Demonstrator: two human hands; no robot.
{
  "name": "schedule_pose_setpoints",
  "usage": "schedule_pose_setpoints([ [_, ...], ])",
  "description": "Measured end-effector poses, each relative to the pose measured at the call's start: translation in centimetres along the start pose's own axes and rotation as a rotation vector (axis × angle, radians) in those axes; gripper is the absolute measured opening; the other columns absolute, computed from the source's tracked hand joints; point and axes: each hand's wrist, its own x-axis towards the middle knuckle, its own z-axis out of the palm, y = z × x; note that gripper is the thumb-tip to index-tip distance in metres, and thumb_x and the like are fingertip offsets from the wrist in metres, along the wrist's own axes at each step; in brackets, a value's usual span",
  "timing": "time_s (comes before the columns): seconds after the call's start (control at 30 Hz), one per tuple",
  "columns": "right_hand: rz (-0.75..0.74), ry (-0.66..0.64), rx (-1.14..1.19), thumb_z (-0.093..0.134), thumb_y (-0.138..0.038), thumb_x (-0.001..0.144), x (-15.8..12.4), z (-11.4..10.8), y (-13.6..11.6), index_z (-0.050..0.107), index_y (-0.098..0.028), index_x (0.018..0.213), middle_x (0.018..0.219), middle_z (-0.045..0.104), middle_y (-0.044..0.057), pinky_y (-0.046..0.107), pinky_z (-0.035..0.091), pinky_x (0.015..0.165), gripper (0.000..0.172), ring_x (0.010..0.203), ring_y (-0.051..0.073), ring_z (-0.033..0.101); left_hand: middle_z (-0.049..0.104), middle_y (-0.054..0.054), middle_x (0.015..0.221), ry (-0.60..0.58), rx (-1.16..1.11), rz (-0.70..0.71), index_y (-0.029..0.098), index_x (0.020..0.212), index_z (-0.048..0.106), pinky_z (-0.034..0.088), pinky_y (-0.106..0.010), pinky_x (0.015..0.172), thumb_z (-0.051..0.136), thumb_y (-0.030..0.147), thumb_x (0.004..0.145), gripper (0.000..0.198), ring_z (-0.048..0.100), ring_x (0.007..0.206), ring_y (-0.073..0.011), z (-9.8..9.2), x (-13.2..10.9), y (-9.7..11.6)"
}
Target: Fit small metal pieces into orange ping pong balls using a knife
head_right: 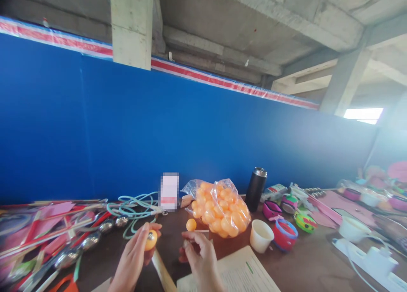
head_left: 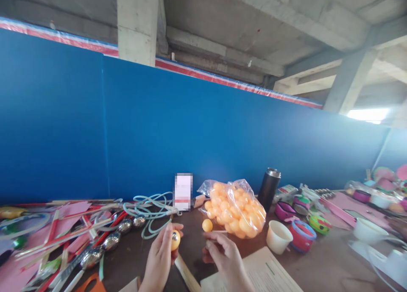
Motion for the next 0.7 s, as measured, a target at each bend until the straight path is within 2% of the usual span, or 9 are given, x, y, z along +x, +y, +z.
schedule_pose_setpoints([
  [0.13,0.172,-0.004,0.188,0.076,-0.048,0.059,-0.2,0.3,-0.7,0.07,-0.013,0.084,0.072,0.064,0.004,0.03,0.055,0.066,0.044,0.072,0.018,0.062,0.05,0.003,0.046,-0.169,-0.025,-0.108,0.016,0.093,0.062,0.028,-0.021,0.037,0.046,0.059,0.076,0.049,0.039,0.038,-0.0099,1.4,-1.0,-0.6],
  [0.23,0.224,-0.065,0.276,0.077,-0.043,0.062,-0.6,0.6,-1.0,0.069,-0.011,0.08,0.072,0.065,0.004,0.025,0.053,0.068,0.037,0.07,0.013,0.061,0.047,0.004,0.043,-0.197,-0.063,-0.254,0.014,0.09,0.063,0.026,-0.02,0.037,0.046,0.059,0.076,0.05,0.038,0.037,-0.0094,1.8,-1.5,-0.8],
  [0.3,0.246,-0.11,0.346,0.076,-0.039,0.065,-0.9,0.7,-1.0,0.068,-0.011,0.077,0.072,0.064,0.003,0.023,0.052,0.068,0.032,0.068,0.011,0.061,0.047,0.004,0.044,-0.232,-0.102,-0.303,0.014,0.09,0.063,0.027,-0.02,0.038,0.048,0.059,0.075,0.05,0.038,0.038,-0.0093,1.8,-1.6,-0.8],
  [0.5,0.269,-0.149,0.445,0.077,-0.029,0.065,-1.3,0.8,-0.6,0.065,-0.013,0.074,0.074,0.066,0.002,0.023,0.051,0.074,0.022,0.074,0.012,0.063,0.055,0.001,0.056,-0.278,-0.192,-0.273,0.014,0.095,0.064,0.033,-0.022,0.044,0.054,0.056,0.072,0.049,0.047,0.048,-0.0116,1.4,-1.5,-1.4],
  [0.7,0.259,-0.179,0.515,0.08,-0.021,0.059,-1.4,0.8,-1.3,0.068,-0.013,0.079,0.08,0.069,0.004,0.025,0.048,0.081,0.025,0.078,0.014,0.064,0.06,-0.003,0.071,-0.291,-0.213,-0.287,0.015,0.099,0.064,0.041,-0.026,0.053,0.057,0.052,0.072,0.047,0.053,0.06,-0.0144,1.3,-1.5,-1.6],
])
